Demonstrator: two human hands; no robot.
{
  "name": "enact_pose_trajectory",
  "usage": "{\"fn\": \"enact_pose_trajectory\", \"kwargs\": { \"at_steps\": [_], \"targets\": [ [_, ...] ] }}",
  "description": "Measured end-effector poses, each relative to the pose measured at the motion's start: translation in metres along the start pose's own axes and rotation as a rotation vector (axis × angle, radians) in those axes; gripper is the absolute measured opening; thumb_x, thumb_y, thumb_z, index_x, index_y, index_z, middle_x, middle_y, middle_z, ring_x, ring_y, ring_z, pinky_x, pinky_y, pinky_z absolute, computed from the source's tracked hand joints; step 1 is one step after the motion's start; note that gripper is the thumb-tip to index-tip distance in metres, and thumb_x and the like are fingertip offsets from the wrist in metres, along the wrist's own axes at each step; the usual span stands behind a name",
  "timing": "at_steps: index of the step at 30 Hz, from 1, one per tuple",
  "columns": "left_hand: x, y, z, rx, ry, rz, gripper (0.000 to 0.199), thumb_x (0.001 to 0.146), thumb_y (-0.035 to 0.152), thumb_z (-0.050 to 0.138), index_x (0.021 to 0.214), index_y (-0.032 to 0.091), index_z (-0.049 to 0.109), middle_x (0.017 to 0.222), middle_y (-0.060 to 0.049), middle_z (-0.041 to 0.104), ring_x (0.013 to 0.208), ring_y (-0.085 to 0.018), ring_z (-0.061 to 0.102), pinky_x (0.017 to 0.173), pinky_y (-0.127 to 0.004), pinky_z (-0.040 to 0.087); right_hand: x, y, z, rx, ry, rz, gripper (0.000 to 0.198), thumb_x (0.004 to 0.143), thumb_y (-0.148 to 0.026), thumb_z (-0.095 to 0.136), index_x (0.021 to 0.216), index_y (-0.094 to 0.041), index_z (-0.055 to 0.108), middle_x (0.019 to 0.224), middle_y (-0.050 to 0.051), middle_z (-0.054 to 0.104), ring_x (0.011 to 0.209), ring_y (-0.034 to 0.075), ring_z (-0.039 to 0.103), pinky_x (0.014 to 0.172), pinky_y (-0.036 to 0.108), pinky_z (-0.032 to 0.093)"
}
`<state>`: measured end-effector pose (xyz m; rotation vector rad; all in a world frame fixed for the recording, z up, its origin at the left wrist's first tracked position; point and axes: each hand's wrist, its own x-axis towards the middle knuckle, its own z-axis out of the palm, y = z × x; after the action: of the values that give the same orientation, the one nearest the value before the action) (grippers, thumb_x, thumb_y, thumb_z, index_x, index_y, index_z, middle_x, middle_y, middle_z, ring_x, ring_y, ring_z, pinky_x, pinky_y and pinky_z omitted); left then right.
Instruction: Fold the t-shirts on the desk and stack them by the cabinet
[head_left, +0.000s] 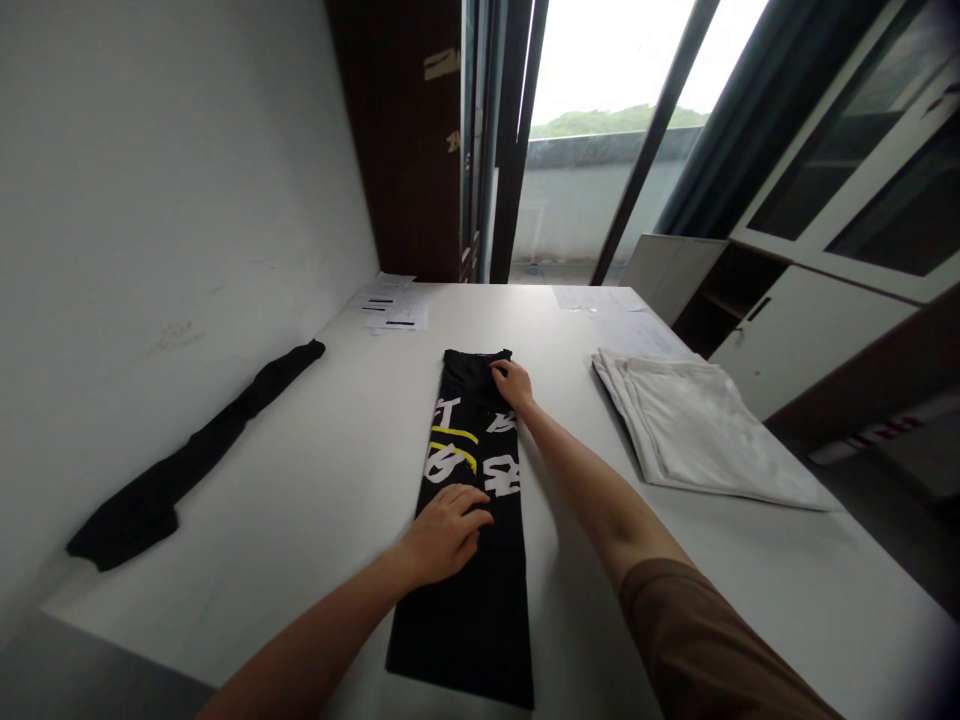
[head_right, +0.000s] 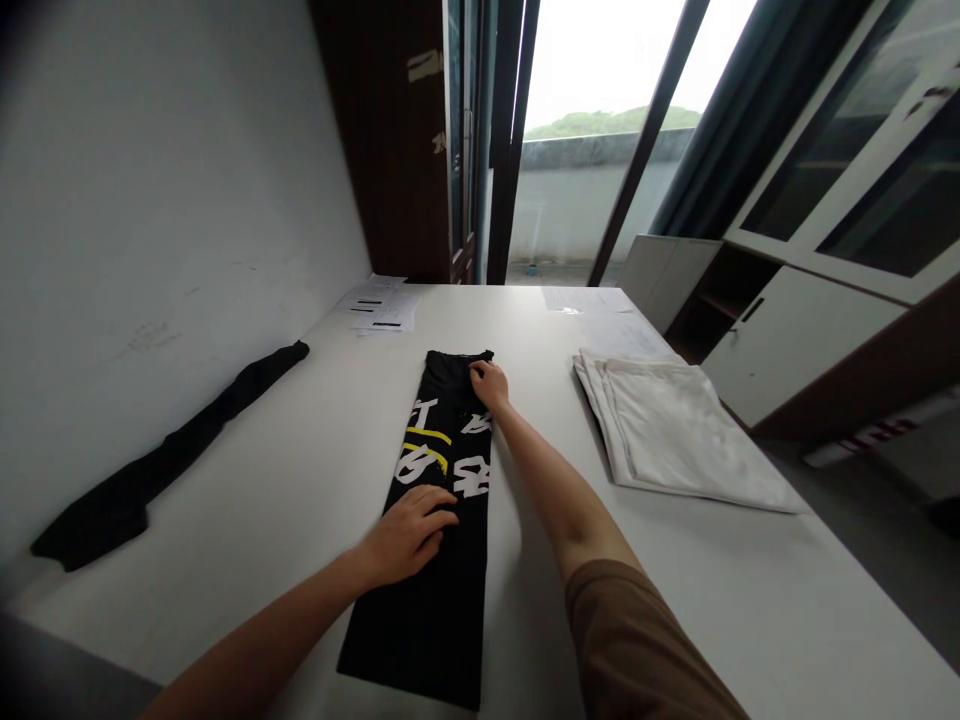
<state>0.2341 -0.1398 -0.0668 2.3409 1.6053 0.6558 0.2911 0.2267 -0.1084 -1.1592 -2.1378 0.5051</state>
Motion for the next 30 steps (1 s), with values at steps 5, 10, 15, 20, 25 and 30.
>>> {"fn": "enact_pose_trajectory", "kwargs": {
  "at_steps": [5,10,15,20,25,30],
  "targets": [
    [-0.001,-0.003,0.001,-0.007,0.013,0.01,0.025,0.089,0.01,0.058,0.109,0.022,0.066,0.137,-0.006,0.057,0.135,-0.023,0.047,0.118,-0.043,0.037,0.025,-0.028,0.008,-0.067,-0.04,0.027,0.031,0.097,-0.028,0.049,0.114,-0.021,0.075,0.121,0.011,0.064,0.11,0.024,0.061,0.101,0.033,0.045],
    [-0.002,-0.008,0.001,-0.029,0.041,0.013,0.014,0.091,0.012,0.058,0.099,0.022,0.064,0.138,-0.004,0.057,0.135,-0.023,0.046,0.117,-0.041,0.038,0.031,-0.041,0.016,-0.243,-0.084,0.143,0.032,0.096,-0.028,0.051,0.116,-0.021,0.074,0.126,0.017,0.057,0.11,0.03,0.059,0.091,0.039,0.05],
    [-0.002,-0.008,-0.001,-0.052,0.039,0.021,0.014,0.093,0.011,0.056,0.098,0.022,0.062,0.137,-0.004,0.059,0.134,-0.023,0.046,0.117,-0.041,0.038,0.038,-0.039,0.018,-0.403,-0.083,-0.002,0.031,0.095,-0.033,0.054,0.115,-0.019,0.073,0.126,0.02,0.058,0.122,0.036,0.05,0.099,0.046,0.044],
    [0.001,-0.008,-0.004,-0.085,0.059,0.03,0.013,0.092,0.012,0.055,0.097,0.022,0.062,0.133,-0.004,0.061,0.133,-0.023,0.047,0.116,-0.041,0.038,0.062,-0.042,0.033,-0.337,-0.239,-0.085,0.037,0.096,-0.04,0.054,0.128,-0.025,0.067,0.127,0.012,0.065,0.12,0.031,0.056,0.103,0.044,0.043],
    [0.003,-0.014,-0.005,-0.094,0.058,0.054,0.012,0.091,0.013,0.055,0.096,0.021,0.063,0.129,-0.005,0.064,0.131,-0.022,0.049,0.116,-0.039,0.039,0.086,-0.048,0.056,-0.209,-0.373,-0.064,0.055,0.091,-0.039,0.064,0.144,-0.029,0.052,0.125,0.006,0.07,0.118,0.027,0.061,0.1,0.039,0.048],
    [0.004,-0.014,-0.004,-0.083,0.018,0.096,0.015,0.091,0.013,0.054,0.101,0.021,0.063,0.128,-0.004,0.066,0.132,-0.022,0.049,0.122,-0.042,0.03,0.104,-0.047,0.063,-0.176,-0.456,-0.075,0.053,0.087,-0.034,0.07,0.138,-0.027,0.059,0.114,0.005,0.072,0.104,0.023,0.068,0.093,0.033,0.051]
  ]
}}
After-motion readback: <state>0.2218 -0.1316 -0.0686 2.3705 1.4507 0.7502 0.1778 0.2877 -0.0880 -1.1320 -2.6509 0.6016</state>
